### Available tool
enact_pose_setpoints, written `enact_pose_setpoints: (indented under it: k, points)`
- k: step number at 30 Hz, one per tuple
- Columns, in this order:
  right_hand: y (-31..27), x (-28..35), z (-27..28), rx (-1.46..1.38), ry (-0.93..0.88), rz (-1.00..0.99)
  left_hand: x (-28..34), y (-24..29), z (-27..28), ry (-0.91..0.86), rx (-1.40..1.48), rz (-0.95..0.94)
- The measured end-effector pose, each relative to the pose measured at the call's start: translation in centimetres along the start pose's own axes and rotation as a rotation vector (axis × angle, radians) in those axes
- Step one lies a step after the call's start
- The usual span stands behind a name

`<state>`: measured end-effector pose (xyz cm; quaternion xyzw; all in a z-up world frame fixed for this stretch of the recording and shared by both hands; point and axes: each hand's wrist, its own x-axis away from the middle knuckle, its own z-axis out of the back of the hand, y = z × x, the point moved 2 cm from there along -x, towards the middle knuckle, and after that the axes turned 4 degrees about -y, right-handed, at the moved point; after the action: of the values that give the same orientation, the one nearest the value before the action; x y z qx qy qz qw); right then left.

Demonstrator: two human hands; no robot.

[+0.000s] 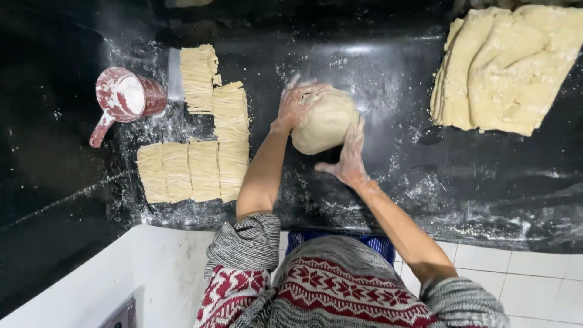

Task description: Kneading a ball of dough on a floured surface

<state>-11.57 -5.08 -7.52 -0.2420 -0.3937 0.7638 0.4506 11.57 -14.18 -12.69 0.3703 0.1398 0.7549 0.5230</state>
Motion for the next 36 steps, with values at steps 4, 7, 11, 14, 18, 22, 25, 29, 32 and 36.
enact_pose_setpoints:
  k: [4,7,11,14,18,22,25,29,32,36]
  points:
    - [-2.4,-10.1,0.4,0.166,-0.073,-0.221,-1.9,-2.0,2.6,0.35,0.026,-0.163]
    - [-3.2,-15.9,1.3,0.417,-0.293,-0.241,0.4,-3.2,2.1,0.449,0.536,-0.004]
    - [-3.5,-23.8,2.5,0.111,-0.505,-0.408,7.5,2.8,4.0,0.549,0.57,-0.111]
    - [-1.8,-25.8,3.0,-0.025,-0.437,-0.456,9.1,5.5,2.0,0.414,0.192,-0.221]
    - [6.1,-23.3,-0.6,-0.015,-0.161,-0.272,6.3,5.8,0.9,0.547,0.164,-0.382]
    - [6.0,-15.8,-1.1,0.067,0.123,-0.074,1.4,5.3,1.7,0.622,0.288,-0.399]
    - [2.5,-10.9,-0.8,-0.085,0.151,-0.275,-2.6,7.2,2.8,0.695,0.118,-0.202]
    - [-0.7,-7.0,0.3,-0.385,0.145,-0.37,-5.3,13.0,3.3,0.06,-0.145,-0.105]
    - [2.5,-3.7,2.8,-0.436,0.138,-0.377,-2.6,18.2,0.9,-0.066,-0.397,-0.305]
    - [6.9,-1.7,11.3,0.0,0.479,-0.361,2.8,18.8,-4.5,-0.135,-0.601,-0.686]
